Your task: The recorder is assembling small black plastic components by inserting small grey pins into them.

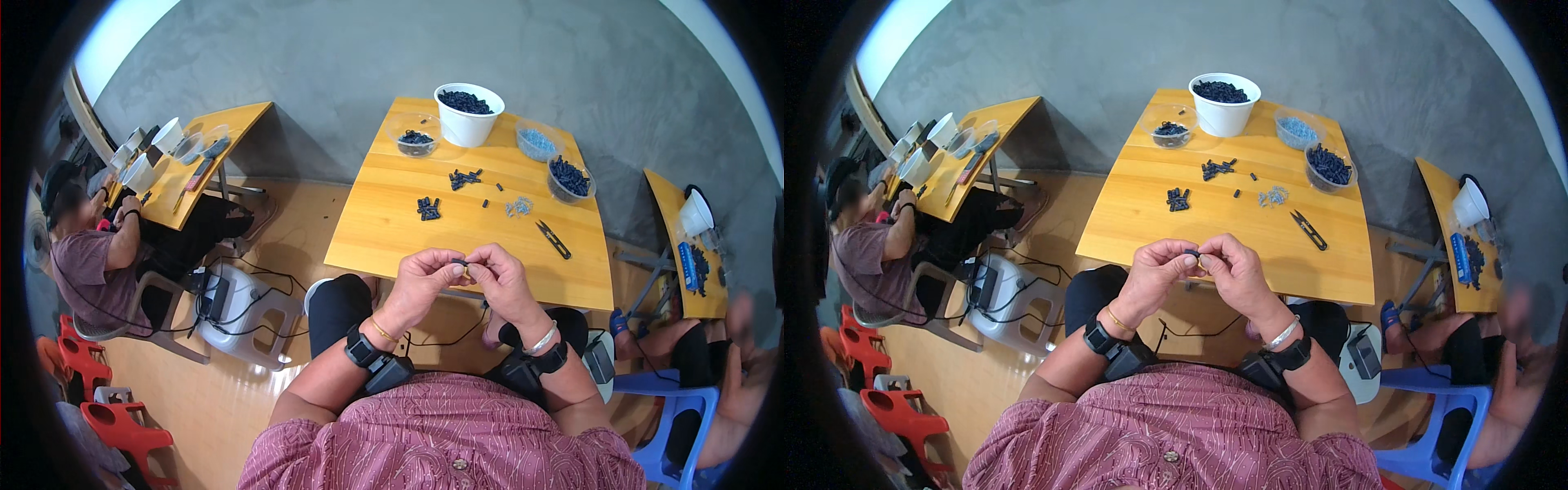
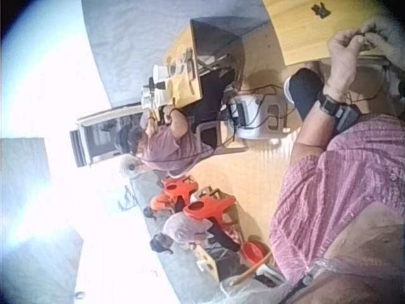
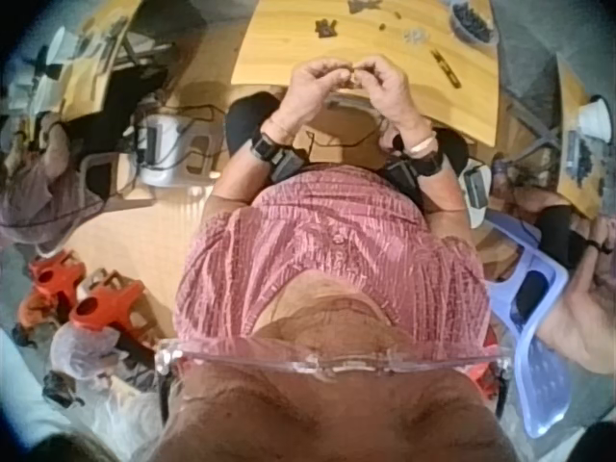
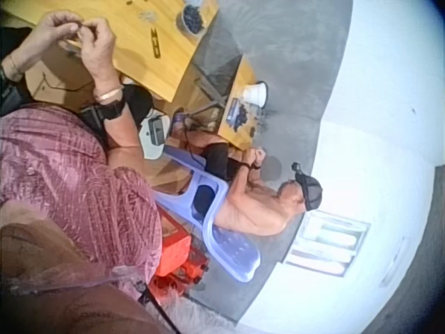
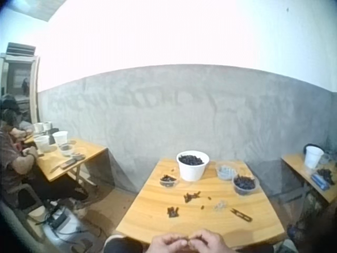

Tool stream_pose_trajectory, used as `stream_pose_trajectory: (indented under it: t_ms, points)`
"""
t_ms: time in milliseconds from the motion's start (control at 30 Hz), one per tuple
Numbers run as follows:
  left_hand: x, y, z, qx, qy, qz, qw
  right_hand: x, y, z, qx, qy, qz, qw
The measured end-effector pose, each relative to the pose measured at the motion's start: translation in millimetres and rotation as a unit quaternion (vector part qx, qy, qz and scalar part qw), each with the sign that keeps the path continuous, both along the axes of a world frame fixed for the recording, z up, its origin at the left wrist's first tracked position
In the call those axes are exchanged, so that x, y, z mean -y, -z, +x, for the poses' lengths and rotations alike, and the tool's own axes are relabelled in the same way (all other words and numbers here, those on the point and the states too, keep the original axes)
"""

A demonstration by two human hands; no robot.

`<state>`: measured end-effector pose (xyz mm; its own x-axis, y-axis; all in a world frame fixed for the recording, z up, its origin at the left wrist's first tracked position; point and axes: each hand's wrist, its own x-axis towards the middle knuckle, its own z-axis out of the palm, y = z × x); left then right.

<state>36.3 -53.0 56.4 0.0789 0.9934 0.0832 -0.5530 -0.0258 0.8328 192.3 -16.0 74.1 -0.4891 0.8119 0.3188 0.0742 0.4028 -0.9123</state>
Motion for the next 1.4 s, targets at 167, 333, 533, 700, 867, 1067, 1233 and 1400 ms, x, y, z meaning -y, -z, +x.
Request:
stream_pose_trajectory:
  t_ms: [167, 333, 533, 700, 867, 1067, 1233, 1400]
  points:
    - [-14.7, 14.3, 4.6, 0.003, -0.006, -0.022, 1.0, -10.4, 15.2, -3.5, -0.097, -0.001, -0.085, 0.992]
    - [-43.0, 47.6, 11.8, -0.245, -0.111, 0.062, 0.961, -34.6, 52.5, 3.4, 0.022, 0.082, 0.085, 0.993]
    - [-59.2, 57.8, 16.4, -0.521, -0.185, 0.228, 0.801, -50.0, 69.9, 9.5, 0.118, 0.118, 0.205, 0.965]
    - [-60.3, 62.4, 16.8, -0.522, -0.207, 0.241, 0.792, -55.5, 66.3, 18.0, 0.137, 0.094, 0.194, 0.967]
    - [-56.0, 67.5, 12.0, -0.409, -0.181, 0.154, 0.881, -63.7, 63.3, 33.9, 0.11, 0.176, 0.058, 0.977]
    - [-52.0, 43.5, -3.6, -0.095, -0.112, -0.051, 0.988, -74.7, 62.5, 23.1, 0.163, 0.174, 0.084, 0.968]
    - [-46.2, 37.2, -6.0, 0.087, -0.058, -0.083, 0.991, -91.6, 54.5, -1.5, 0.273, 0.14, 0.18, 0.935]
    - [-42.6, 27.9, -8.9, 0.157, 0.032, -0.111, 0.981, -95.5, 62.5, 2.1, 0.306, 0.132, 0.228, 0.915]
